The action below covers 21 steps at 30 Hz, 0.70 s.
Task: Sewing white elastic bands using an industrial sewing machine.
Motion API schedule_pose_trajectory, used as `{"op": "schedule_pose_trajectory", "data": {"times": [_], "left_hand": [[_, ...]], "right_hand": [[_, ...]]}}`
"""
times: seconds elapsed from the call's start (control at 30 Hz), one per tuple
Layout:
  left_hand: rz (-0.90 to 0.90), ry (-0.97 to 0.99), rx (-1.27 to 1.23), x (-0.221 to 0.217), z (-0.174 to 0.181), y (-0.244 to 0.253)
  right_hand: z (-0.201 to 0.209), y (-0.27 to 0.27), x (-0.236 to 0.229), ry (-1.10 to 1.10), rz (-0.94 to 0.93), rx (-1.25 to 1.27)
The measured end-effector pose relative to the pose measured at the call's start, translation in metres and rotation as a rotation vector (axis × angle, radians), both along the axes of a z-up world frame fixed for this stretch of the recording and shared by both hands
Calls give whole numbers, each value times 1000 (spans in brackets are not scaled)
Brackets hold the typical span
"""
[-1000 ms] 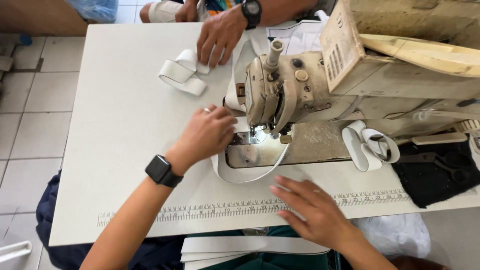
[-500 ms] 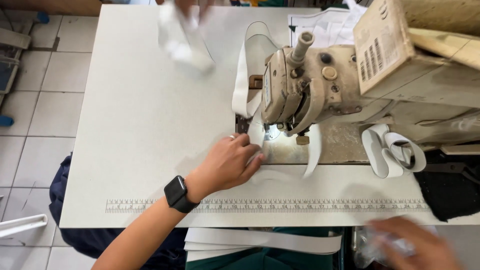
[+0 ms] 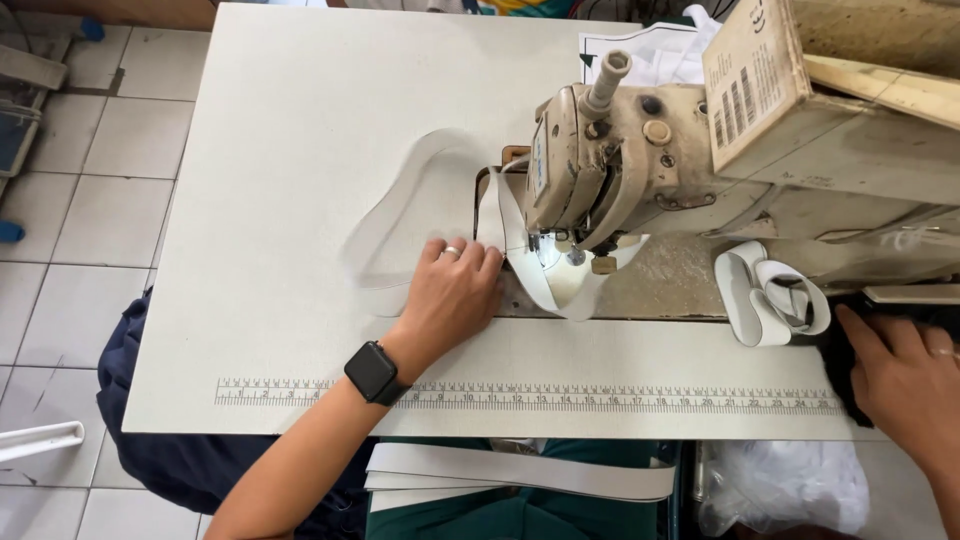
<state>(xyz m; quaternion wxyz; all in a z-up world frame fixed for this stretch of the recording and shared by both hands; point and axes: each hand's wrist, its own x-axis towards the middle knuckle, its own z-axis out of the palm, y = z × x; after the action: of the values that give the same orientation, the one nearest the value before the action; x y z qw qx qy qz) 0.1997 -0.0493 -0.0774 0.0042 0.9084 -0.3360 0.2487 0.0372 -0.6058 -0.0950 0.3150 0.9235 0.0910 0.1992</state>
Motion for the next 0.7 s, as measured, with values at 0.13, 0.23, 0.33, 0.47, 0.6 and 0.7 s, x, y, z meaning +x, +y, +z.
{"op": "schedule_pose_trajectory", "data": {"times": [0.13,0.23,0.33,0.47,0.6,0.7], "left_hand": [[-164,126,-232,9,0,6],[-143,133,-223,4,1,4],[7,-42,-150,-1,-5,-4],[105,-159,-163,-6,-22,-11],[6,-191,-232,2,-24,-8],[-101,-9,-246,5,-27,-9]], "right_hand": [[10,4,17,-107,-51,-219],[19,3,23,-65,175,-63],[-75,-117,44,194,83,320],[-99,-140,-21,67,21,1072],[-39,23,-44,17,36,1148],[-6,151,-13,142,-140,999]]}}
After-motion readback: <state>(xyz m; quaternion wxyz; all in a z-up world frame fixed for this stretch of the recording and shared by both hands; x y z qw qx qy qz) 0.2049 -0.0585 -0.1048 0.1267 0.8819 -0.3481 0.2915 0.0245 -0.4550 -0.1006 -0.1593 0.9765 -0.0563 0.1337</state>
